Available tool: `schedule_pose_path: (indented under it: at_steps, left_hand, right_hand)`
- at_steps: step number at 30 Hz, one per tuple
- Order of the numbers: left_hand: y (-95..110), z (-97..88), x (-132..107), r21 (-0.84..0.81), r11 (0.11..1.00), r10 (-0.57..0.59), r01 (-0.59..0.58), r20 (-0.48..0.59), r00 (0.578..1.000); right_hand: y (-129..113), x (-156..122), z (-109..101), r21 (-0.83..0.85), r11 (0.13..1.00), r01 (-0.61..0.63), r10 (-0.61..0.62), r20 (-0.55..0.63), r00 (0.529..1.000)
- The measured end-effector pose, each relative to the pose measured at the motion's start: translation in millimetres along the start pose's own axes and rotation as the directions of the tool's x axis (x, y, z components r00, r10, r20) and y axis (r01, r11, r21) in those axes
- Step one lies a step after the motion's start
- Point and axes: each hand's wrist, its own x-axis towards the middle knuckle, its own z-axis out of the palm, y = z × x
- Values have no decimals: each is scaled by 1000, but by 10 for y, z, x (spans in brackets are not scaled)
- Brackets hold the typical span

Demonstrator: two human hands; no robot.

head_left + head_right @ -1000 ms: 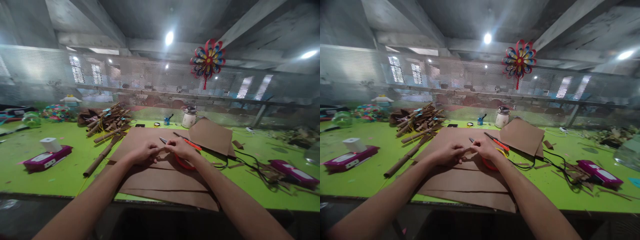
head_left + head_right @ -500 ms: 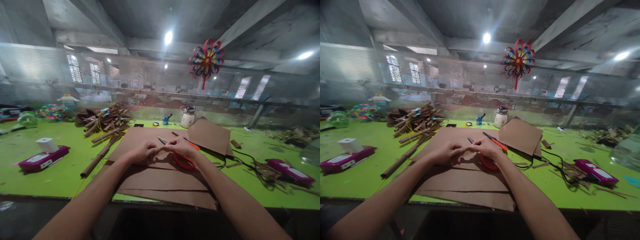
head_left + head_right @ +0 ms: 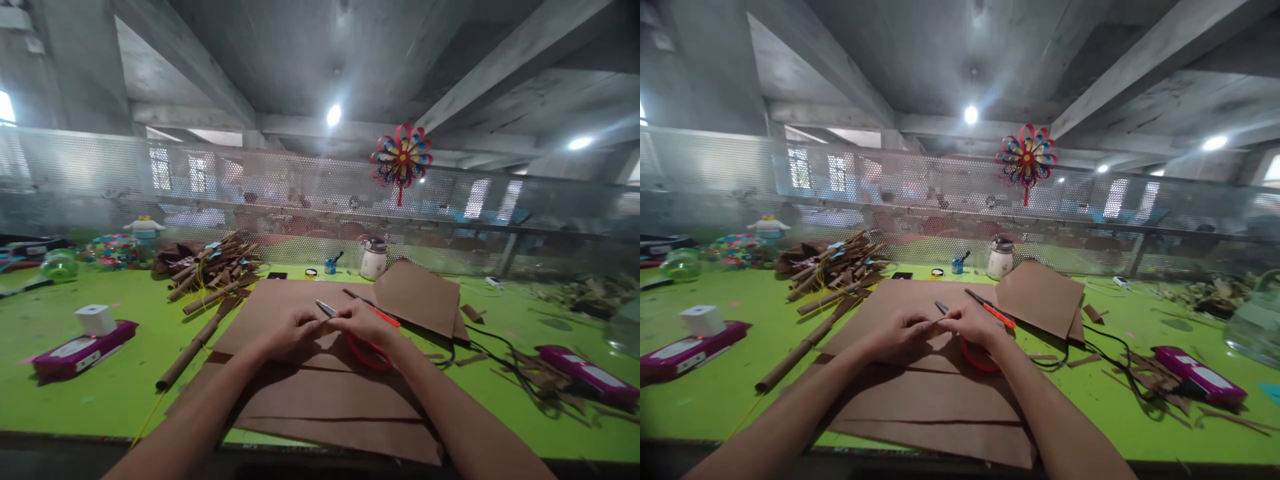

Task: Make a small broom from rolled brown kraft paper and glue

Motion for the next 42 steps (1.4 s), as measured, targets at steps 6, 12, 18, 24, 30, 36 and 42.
schedule_pose_path:
  at_steps: [6,12,18,24,30,36,42]
  left_hand:
    - [39,-26,-3,-23,995,95,-94,14,995]
    - [84,-61,6,-249,966,-65,70,29,997]
    - [31,-76,6,-296,954,-36,46,37,999]
    - [10,-66,7,-303,952,-52,47,-9,999]
    - [85,-63,6,-210,976,-78,61,-71,994]
    - [81,-42,17,-146,989,-34,21,-87,996]
    - [50,-28,9,-260,962,-97,89,-17,995]
  right_hand:
    - [-154,-32,95,3,1000,8,-8,-68,998]
    - [-111,-37,74,127,992,24,-22,-23,1000]
    - [-201,-48,65,186,982,20,-15,-28,999]
    - [-164,-27,70,151,987,48,-38,-74,997]
    - [-300,-86,52,66,996,53,-48,-73,996]
    - [-210,-39,139,-43,997,62,-68,-169,983]
    - [-217,-41,156,-123,986,112,-136,-213,967]
